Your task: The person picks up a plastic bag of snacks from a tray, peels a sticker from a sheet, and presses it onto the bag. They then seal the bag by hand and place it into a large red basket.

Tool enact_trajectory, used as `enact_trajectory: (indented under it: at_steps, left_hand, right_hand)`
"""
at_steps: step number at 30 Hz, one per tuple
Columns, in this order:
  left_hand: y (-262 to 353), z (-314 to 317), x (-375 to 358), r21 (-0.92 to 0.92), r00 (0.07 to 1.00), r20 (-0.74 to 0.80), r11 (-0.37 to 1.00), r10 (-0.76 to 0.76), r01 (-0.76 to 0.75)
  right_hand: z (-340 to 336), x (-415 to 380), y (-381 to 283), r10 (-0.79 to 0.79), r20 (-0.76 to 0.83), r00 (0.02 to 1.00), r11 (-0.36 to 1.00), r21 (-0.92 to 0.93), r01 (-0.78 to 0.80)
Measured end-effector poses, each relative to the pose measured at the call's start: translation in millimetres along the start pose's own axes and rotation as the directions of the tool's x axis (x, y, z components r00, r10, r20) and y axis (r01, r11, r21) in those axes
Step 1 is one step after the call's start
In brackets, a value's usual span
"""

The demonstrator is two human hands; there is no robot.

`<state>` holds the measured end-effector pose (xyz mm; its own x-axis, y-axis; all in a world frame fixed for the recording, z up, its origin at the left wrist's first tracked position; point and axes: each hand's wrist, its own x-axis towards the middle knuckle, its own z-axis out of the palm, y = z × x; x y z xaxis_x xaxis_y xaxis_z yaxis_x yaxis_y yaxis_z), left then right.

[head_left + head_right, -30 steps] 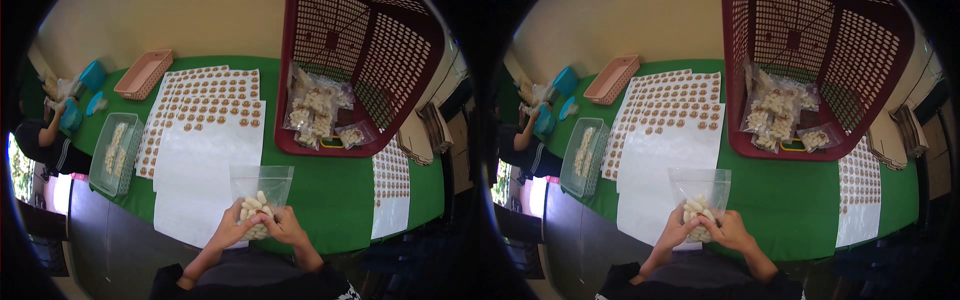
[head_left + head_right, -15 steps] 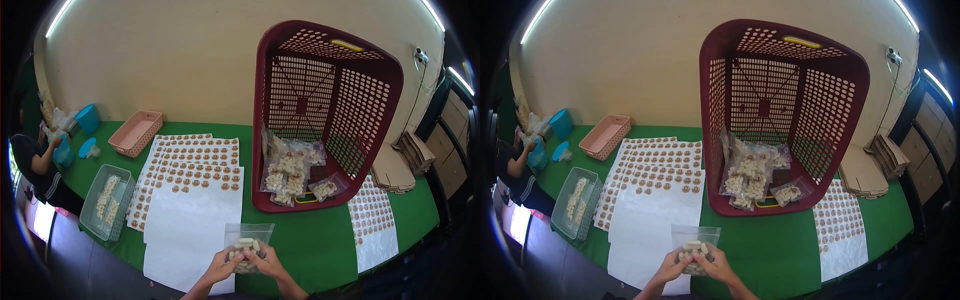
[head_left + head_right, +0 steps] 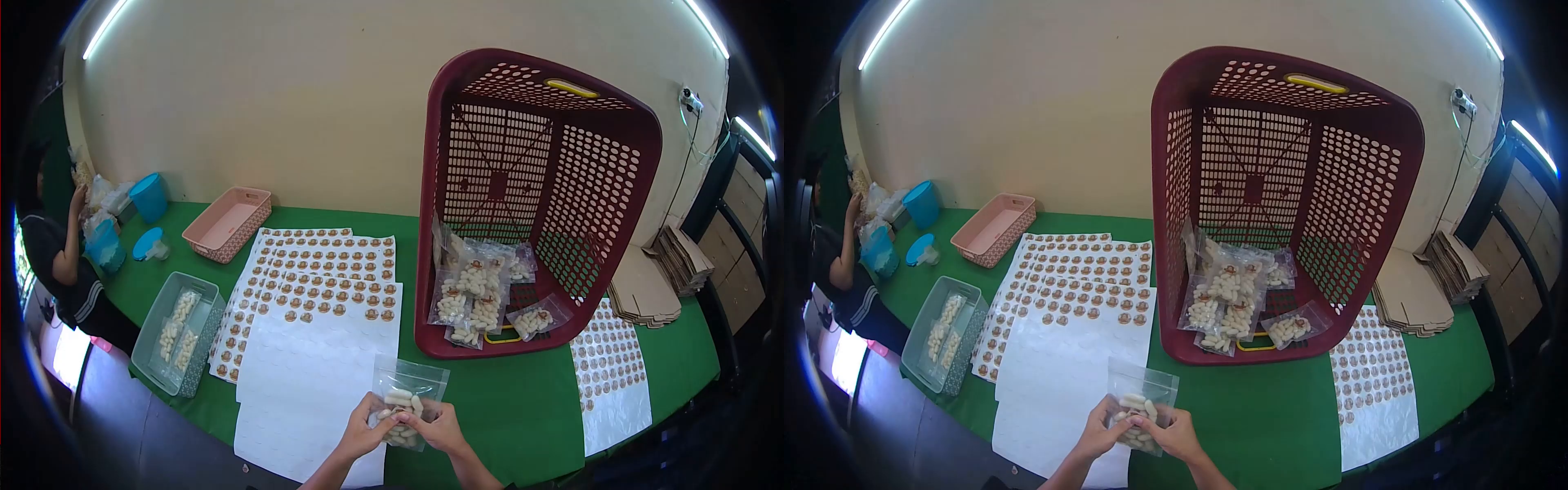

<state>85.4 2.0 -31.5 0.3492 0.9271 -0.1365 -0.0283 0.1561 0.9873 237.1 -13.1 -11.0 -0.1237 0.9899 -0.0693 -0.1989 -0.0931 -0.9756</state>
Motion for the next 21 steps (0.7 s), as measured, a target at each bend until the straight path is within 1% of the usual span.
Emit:
enact_trajectory:
  at_steps: [2, 3, 4, 5, 6, 7, 9, 10, 11, 13, 14, 15, 17, 18, 19, 20, 21]
  left_hand:
    - [5, 6, -1, -0.055, 0.992, -0.037, 0.991, 0.117, -0.119]
    - [6, 5, -1, -0.055, 0.993, -0.036, 0.992, 0.116, -0.117]
    - [8, 4, -1, -0.194, 0.992, -0.029, 0.973, 0.126, -0.129]
    - [10, 2, -1, -0.329, 0.99, -0.026, 0.935, 0.136, -0.137]
    - [14, 0, -1, -0.514, 0.991, -0.015, 0.85, 0.132, -0.121]
    - [18, -4, -1, -0.512, 0.992, -0.015, 0.851, 0.127, -0.117]
    - [26, -14, 1, -0.205, 0.99, 0.058, 0.972, 0.129, -0.115]
    - [30, -10, 1, -0.211, 0.984, -0.033, 0.961, 0.174, -0.177]
    - [27, -10, 2, -0.211, 0.985, -0.04, 0.962, 0.17, -0.174]
    - [22, -12, 5, -0.163, 0.997, -0.078, 0.987, -0.001, -0.012]
    - [25, -9, 4, -0.191, 0.99, -0.136, 0.982, -0.03, 0.004]
    - [26, -8, 4, -0.189, 0.99, -0.138, 0.982, -0.033, 0.007]
    - [27, -8, 4, -0.123, 0.991, -0.128, 0.991, 0.04, -0.056]
    - [23, -7, 5, -0.127, 0.985, -0.142, 0.985, 0.096, -0.114]
    - [25, -4, 5, -0.128, 0.985, -0.14, 0.985, 0.097, -0.115]
    - [28, 0, 4, -0.209, 0.981, -0.176, 0.971, 0.077, -0.114]
    - [30, 1, 4, -0.287, 0.976, -0.21, 0.951, 0.054, -0.115]
  right_hand:
    - [-3, 0, 4, 0.01, 0.02, 1.0, 1.0, -0.026, -0.01]
    - [-4, 0, 4, 0.021, 0.041, 0.999, 0.998, -0.053, -0.019]
    - [-3, 0, 1, 0.022, 0.038, 0.999, 0.998, -0.053, -0.02]
    - [-1, 0, -6, 0.02, 0.014, 1.0, 1.0, 0.02, -0.02]
    - [1, 1, -10, 0.019, -0.01, 1.0, 0.995, 0.094, -0.018]
    - [1, -1, -9, 0.022, -0.011, 1.0, 0.995, 0.098, -0.021]
    - [-3, -3, -6, 0.058, 0.031, 0.998, 0.998, 0.021, -0.059]
    - [-2, -4, -4, 0.078, 0.054, 0.996, 0.997, -0.018, -0.077]
    - [0, -6, -1, 0.083, 0.06, 0.995, 0.996, -0.017, -0.082]
    - [10, -9, 7, 0.143, 0.124, 0.982, 0.99, -0.006, -0.143]
    - [16, -10, 7, 0.094, 0.103, 0.99, 0.995, 0.005, -0.095]
    - [18, -10, 7, 0.097, 0.104, 0.99, 0.995, 0.008, -0.098]
    - [20, -10, 6, 0.011, 0.082, 0.997, 1.0, -0.028, -0.009]
    - [19, -10, 7, 0.011, 0.08, 0.997, 1.0, -0.029, -0.009]
    - [16, -9, 10, 0.071, 0.092, 0.993, 0.996, -0.064, -0.066]
    - [13, -7, 12, 0.131, 0.102, 0.986, 0.988, -0.101, -0.121]
    - [11, -5, 16, 0.129, 0.099, 0.987, 0.988, -0.103, -0.119]
